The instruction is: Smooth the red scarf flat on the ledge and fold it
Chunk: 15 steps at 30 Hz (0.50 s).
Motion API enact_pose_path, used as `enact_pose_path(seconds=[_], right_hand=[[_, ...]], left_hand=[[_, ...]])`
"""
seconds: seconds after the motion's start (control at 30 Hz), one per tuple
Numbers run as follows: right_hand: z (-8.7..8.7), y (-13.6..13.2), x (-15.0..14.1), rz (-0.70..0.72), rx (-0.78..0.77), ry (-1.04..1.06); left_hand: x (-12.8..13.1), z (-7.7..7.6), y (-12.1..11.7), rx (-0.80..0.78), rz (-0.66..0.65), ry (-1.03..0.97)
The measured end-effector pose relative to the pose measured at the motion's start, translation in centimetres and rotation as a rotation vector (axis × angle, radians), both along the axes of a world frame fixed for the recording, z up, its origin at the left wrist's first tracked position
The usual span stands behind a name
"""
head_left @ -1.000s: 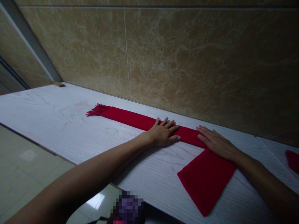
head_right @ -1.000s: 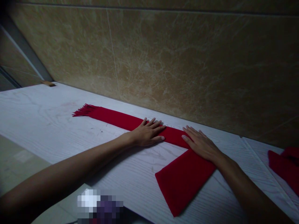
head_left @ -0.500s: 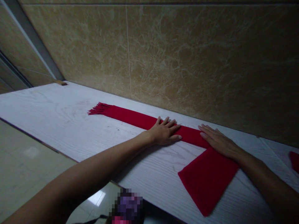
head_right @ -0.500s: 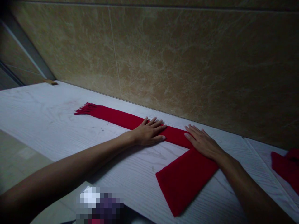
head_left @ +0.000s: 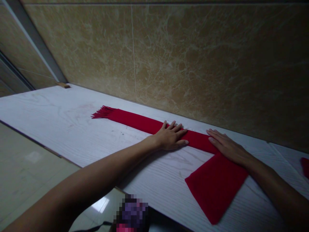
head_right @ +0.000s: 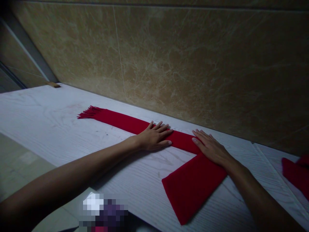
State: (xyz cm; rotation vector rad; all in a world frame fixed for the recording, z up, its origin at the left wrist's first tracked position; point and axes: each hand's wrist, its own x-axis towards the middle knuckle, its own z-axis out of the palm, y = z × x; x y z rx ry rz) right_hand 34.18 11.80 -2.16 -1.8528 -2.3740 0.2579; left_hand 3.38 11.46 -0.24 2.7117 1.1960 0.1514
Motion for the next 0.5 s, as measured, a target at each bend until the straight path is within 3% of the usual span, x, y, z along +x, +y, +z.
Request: enact_pose_path(seconds=[0.5], right_hand=[[-0.68, -0.02, -0.04, -0.003, 0.023, -0.039]], left_hand=[[0.02, -0.26, 0.25, -0.017, 0.005, 0.013]])
